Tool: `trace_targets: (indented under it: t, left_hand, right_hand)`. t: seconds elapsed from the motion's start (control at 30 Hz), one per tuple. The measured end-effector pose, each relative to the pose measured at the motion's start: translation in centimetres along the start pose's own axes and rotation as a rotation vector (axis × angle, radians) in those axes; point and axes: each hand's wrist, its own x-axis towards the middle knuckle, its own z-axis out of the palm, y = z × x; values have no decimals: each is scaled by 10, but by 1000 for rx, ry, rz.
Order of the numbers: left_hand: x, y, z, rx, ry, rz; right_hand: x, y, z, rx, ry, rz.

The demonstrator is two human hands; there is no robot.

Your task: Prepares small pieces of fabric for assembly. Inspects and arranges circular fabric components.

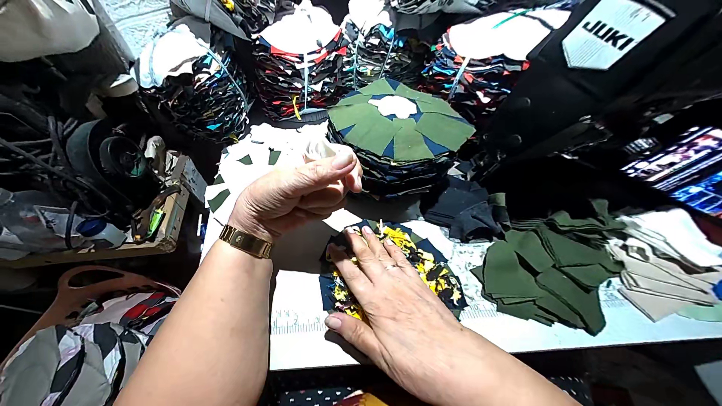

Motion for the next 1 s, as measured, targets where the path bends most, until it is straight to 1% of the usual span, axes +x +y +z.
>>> trace_targets:
  t: [0.07,0.13,0.23,0.3,0.33,0.4,0.47,0.53,0.6,0.67,0.77,0.87,1.0]
  left_hand:
    - [0,1,0,-3,-8,13]
    - [0,1,2,-8,-10,21]
    - [1,0,4,-6,-35,2]
    - [2,-1,5,-5,-68,-13]
    - [2,-2,5,-4,-79,-25]
    - [2,-2,4,-12,-99,-54]
    - [3,-2,3,-11,-106,-63]
    - [2,-2,4,4,-94,-51]
    - [2,-1,5,15,-82,-40]
    - [4,0,6,16,-87,-36]
    - [5,0,9,-1,-115,-33]
    - [6,-1,9,-19,-144,-38]
    - [7,-4,9,-40,-117,-45]
  right_hand:
    - [2,7,-11,33,47,-20]
    - [3,21,-17,4,74,-33]
    - [-3,41,-8,-55,16,24]
    - [-5,44,-5,-52,-19,40]
    - [-5,45,-7,-22,-35,42]
    - [-4,48,-19,144,-54,56]
    - [-7,55,-40,355,-7,86]
    - [-13,62,-66,435,108,138]
    - [-25,70,-84,389,225,169]
    - [-40,86,-85,310,200,223]
    - [-58,93,-67,274,124,243]
    - [-63,89,-51,239,171,244]
    - [-57,84,-53,158,212,237]
